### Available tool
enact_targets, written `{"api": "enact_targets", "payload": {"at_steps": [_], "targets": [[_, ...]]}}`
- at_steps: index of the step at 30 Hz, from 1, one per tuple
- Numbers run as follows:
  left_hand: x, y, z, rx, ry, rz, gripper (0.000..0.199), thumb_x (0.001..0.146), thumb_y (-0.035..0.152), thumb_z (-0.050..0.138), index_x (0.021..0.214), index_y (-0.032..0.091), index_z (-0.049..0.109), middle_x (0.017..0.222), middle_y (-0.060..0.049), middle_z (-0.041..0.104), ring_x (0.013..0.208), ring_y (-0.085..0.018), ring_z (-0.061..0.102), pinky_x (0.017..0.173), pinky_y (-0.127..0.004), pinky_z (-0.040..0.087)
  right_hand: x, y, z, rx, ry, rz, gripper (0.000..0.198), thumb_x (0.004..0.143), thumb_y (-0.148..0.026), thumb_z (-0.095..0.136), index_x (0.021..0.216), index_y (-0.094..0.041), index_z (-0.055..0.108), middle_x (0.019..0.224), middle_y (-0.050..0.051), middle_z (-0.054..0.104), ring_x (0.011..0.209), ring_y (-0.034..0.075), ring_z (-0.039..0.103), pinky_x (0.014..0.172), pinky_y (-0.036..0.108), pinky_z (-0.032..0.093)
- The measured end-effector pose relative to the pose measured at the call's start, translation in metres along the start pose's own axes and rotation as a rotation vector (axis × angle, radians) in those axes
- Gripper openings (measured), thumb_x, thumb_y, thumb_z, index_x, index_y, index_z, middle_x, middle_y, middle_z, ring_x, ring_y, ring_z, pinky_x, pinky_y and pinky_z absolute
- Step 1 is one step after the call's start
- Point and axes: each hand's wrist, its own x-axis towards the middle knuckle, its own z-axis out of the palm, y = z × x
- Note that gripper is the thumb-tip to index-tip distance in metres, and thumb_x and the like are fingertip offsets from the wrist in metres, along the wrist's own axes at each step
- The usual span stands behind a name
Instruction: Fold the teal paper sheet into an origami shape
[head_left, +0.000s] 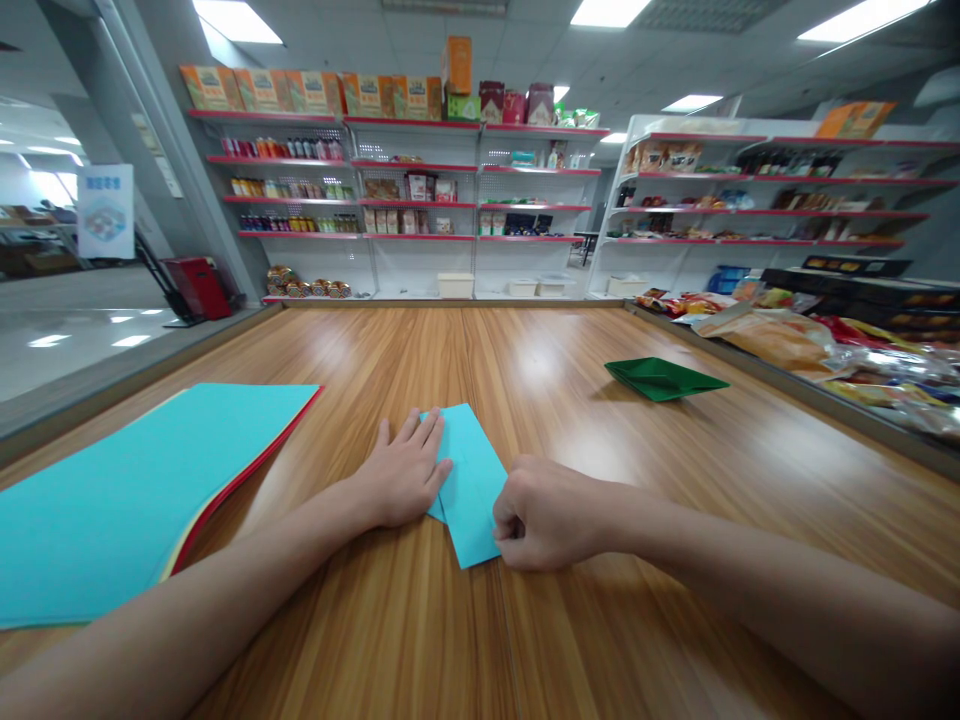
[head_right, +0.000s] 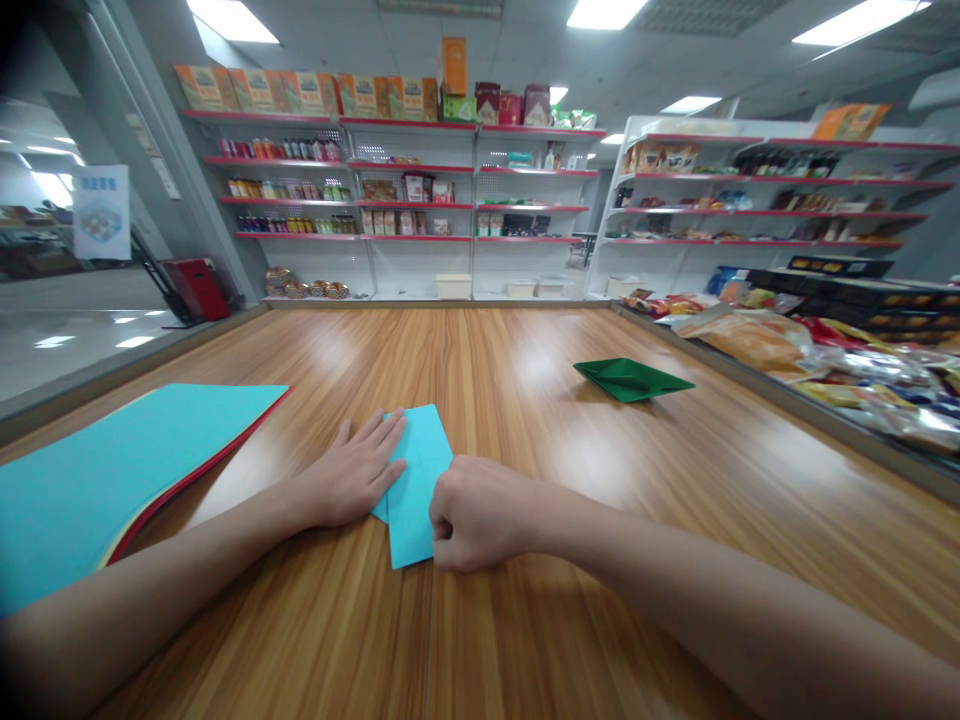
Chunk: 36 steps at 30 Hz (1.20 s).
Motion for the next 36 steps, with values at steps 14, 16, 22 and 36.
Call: {"api": "enact_targets", "payload": {"at_steps": [14,16,22,36], "targets": [[0.001,-0.004,0.003,0.003,-0.007,0.001,0.068,0.093,0.051,0.014,0.147,0.010,0.017,0.154,-0.012,0.008,0.140,-0.035,0.006,0.108,-0.060,0.013,-0.006,0.002,0.001,0.459,-0.385,-0.048,0.007,0.065,-0.011,0.062,0.066,-0.011,0.070,0.059,-0.001,0.064,0.050,0.006,0.054,0.046,0.013,0.038],[-0.002,-0.005,0.000,-0.002,-0.027,0.061,0.068,0.093,0.051,0.014,0.147,0.009,0.015,0.154,-0.013,0.006,0.141,-0.033,0.005,0.107,-0.061,0.010,-0.003,0.007,0.005,0.541,-0.304,-0.029,0.007,0.068,-0.012,0.061,0.067,-0.010,0.069,0.059,-0.002,0.062,0.051,0.006,0.053,0.047,0.014,0.038],[-0.011,-0.005,-0.011,-0.057,-0.094,0.410,0.067,0.093,0.056,0.015,0.148,0.020,0.005,0.154,-0.009,0.004,0.142,-0.026,0.000,0.110,-0.057,0.006,0.012,0.028,0.017,0.363,0.280,0.223,0.012,0.073,-0.018,0.058,0.066,-0.010,0.064,0.056,-0.001,0.056,0.053,0.007,0.047,0.048,0.017,0.034],[-0.007,-0.009,-0.005,-0.074,-0.082,0.452,0.069,0.093,0.057,0.018,0.148,0.019,0.002,0.154,-0.013,0.004,0.142,-0.030,0.002,0.107,-0.062,0.006,0.013,0.015,0.027,0.249,0.129,0.193,0.010,0.068,-0.016,0.058,0.062,-0.012,0.066,0.058,0.000,0.064,0.052,0.007,0.051,0.048,0.016,0.032]]}}
